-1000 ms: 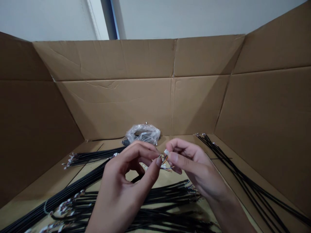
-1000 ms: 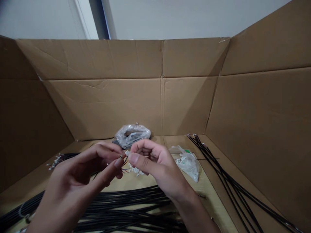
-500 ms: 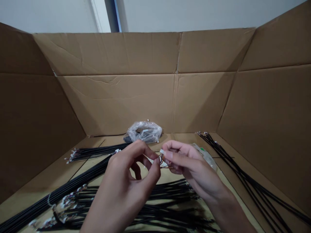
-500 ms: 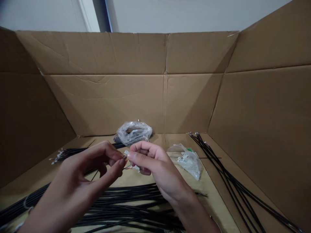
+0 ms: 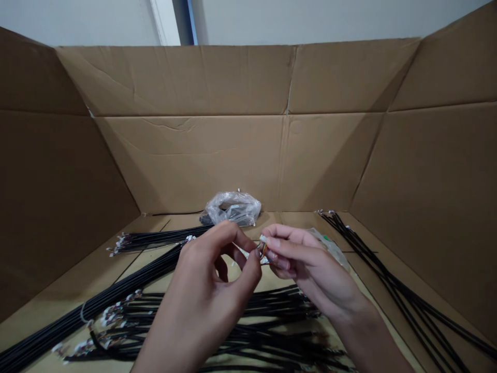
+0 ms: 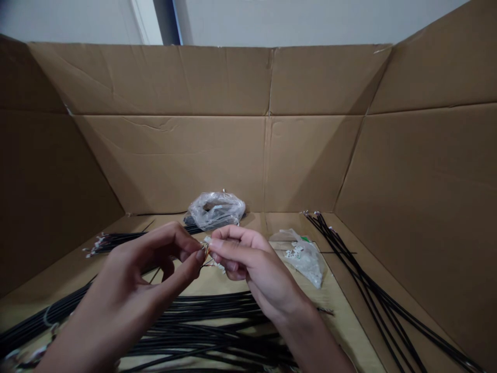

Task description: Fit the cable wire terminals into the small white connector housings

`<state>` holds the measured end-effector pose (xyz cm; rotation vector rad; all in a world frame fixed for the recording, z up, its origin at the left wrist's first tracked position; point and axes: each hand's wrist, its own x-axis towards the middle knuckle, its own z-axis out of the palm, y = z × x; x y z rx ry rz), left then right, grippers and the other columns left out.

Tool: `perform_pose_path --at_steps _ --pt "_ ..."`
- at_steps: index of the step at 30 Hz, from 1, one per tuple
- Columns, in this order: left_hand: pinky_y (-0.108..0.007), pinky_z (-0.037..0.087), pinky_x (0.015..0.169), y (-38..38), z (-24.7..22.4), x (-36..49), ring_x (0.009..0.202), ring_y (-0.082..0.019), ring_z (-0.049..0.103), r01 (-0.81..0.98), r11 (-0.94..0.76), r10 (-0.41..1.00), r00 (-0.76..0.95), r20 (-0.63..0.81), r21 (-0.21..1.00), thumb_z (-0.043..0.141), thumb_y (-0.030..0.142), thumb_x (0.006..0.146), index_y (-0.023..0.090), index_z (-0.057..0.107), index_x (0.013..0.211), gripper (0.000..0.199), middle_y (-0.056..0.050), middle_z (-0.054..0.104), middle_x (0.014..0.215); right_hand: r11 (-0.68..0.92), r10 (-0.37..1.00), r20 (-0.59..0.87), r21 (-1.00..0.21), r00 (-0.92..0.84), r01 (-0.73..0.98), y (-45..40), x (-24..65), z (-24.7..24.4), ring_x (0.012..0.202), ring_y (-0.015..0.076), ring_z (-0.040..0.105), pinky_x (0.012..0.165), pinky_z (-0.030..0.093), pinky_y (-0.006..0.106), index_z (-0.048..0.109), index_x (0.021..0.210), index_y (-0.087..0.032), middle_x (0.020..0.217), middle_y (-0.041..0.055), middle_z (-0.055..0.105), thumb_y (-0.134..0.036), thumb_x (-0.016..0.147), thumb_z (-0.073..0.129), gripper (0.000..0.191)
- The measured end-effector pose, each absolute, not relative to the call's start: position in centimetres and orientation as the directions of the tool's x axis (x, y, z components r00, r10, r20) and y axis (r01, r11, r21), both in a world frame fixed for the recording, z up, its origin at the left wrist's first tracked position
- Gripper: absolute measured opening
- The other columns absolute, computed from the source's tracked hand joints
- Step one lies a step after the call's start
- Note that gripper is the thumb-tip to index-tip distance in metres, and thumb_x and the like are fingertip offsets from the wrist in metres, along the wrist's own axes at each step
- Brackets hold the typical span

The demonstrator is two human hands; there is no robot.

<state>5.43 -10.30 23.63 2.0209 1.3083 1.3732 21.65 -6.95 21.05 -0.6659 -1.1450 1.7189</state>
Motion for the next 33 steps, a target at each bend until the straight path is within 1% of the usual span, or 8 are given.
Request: perform_pose_path --at_steps 7,13,18,24,28,33 --pt "-0.015 0.039 0.042 -10.24 23.77 5.35 0.049 -0.010 0.055 0.506 -0.465 0.864 0.081 0.497 0.727 0.063 0.029 0.082 0.021 0.065 0.062 0.022 0.002 0.061 0.054 -0.107 0.924 0.044 -0.923 -0.379 -0.369 -6.92 21.69 20.93 0.058 0.0081 0.037 0.056 0.021 0.026 0.071 0.083 -0.016 0.067 -0.0037 0.055 -0.034 0.075 0.087 0.026" --pt "-0.015 0.036 0.040 -10.06 23.65 5.39 0.048 -0.010 0.055 0.505 -0.439 0.877 0.061 0.477 0.743 0.063 0.028 0.082 0.022 0.066 0.063 0.020 0.003 0.060 0.055 -0.018 0.939 0.081 -0.959 -0.335 -0.281 -7.18 21.54 21.24 0.061 0.0100 0.037 0.057 0.022 0.028 0.068 0.080 -0.017 0.069 -0.0034 0.055 -0.038 0.078 0.082 0.025" --pt "-0.016 0.035 0.042 -9.96 23.18 5.30 0.050 -0.009 0.054 0.490 -0.450 0.873 0.066 0.483 0.747 0.064 0.029 0.084 0.023 0.064 0.064 0.020 0.005 0.059 0.056 0.015 0.939 0.098 -0.969 -0.330 -0.245 -7.23 21.51 21.30 0.061 0.0104 0.035 0.058 0.022 0.029 0.066 0.080 -0.018 0.068 -0.0043 0.052 -0.038 0.080 0.079 0.024" --pt "-0.018 0.036 0.044 -9.88 22.99 5.20 0.053 -0.010 0.055 0.500 -0.430 0.884 0.066 0.462 0.752 0.063 0.029 0.084 0.023 0.064 0.067 0.019 0.005 0.063 0.060 -0.022 0.940 0.068 -0.966 -0.334 -0.259 -7.11 21.46 21.19 0.061 0.0101 0.036 0.057 0.022 0.029 0.066 0.079 -0.017 0.068 -0.0040 0.054 -0.039 0.078 0.081 0.026" --pt "-0.019 0.036 0.044 -9.81 23.39 5.26 0.053 -0.011 0.055 0.515 -0.417 0.894 0.086 0.439 0.749 0.062 0.030 0.083 0.022 0.063 0.065 0.020 0.003 0.063 0.059 -0.061 0.937 0.046 -0.954 -0.345 -0.293 -6.91 21.39 20.98 0.059 0.0096 0.037 0.057 0.022 0.027 0.068 0.081 -0.017 0.067 -0.0037 0.055 -0.039 0.075 0.084 0.028" --pt "-0.020 0.034 0.046 -9.86 23.38 5.21 0.052 -0.010 0.050 0.511 -0.424 0.888 0.075 0.453 0.748 0.060 0.029 0.084 0.022 0.063 0.065 0.021 0.003 0.062 0.059 -0.109 0.930 0.023 -0.937 -0.367 -0.333 -6.75 21.44 20.71 0.058 0.0092 0.036 0.057 0.020 0.027 0.070 0.082 -0.017 0.067 -0.0030 0.055 -0.037 0.074 0.087 0.027"
